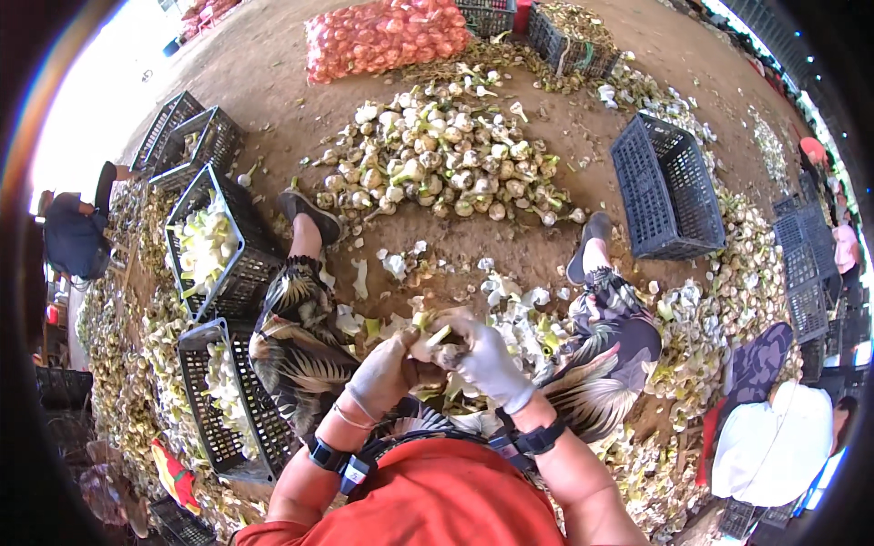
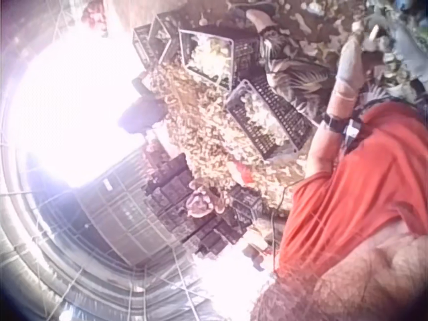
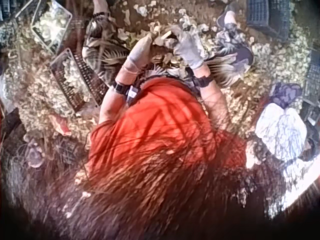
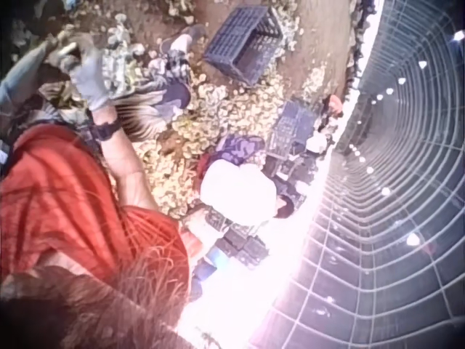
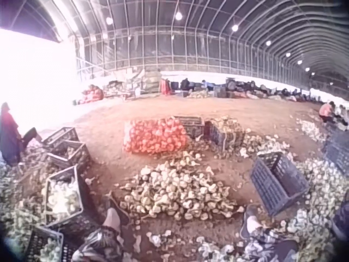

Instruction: The person sits on the ground in a large shed and peels garlic bulbs by hand. They remove the outer layers and trim the stems, placing the cleaned bulbs into a nearby crate.

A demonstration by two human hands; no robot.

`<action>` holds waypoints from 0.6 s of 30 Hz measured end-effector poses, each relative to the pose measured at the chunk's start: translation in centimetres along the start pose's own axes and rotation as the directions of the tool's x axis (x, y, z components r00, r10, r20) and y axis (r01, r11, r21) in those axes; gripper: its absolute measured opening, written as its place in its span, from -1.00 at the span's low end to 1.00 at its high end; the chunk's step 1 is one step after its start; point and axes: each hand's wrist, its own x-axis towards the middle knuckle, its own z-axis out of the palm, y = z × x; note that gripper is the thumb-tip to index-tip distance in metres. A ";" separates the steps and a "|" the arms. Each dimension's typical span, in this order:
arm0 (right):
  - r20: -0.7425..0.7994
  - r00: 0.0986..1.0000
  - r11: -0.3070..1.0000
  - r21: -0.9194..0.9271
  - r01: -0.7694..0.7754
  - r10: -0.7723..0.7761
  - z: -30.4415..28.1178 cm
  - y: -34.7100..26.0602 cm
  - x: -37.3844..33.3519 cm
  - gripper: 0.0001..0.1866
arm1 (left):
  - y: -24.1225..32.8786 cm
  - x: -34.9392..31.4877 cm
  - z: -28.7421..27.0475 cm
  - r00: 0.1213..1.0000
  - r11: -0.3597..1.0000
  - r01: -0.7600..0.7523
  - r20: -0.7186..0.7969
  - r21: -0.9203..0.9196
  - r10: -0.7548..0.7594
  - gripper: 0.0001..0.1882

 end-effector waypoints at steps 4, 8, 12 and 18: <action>-0.118 0.942 0.890 0.384 -0.248 0.313 1.4 -0.4 0.5 -0.80 | 0.5 -0.3 -0.4 0.900 0.953 -0.241 -0.325 0.183 0.291 -0.79; -0.232 0.869 0.723 0.665 -0.187 0.438 -0.6 3.7 0.5 -0.82 | 3.2 -4.3 1.6 0.781 0.497 -0.389 -0.008 0.776 0.624 -0.89; -0.238 0.787 0.573 0.801 -0.173 0.569 -0.1 3.7 1.5 -0.80 | 2.6 -6.9 0.4 0.859 -0.007 -0.382 0.358 0.924 0.367 -0.76; -0.117 0.844 0.606 0.748 -0.272 0.524 1.2 2.7 1.4 -0.79 | 3.6 -3.6 -1.2 0.775 0.047 -0.189 0.119 0.981 0.621 -0.87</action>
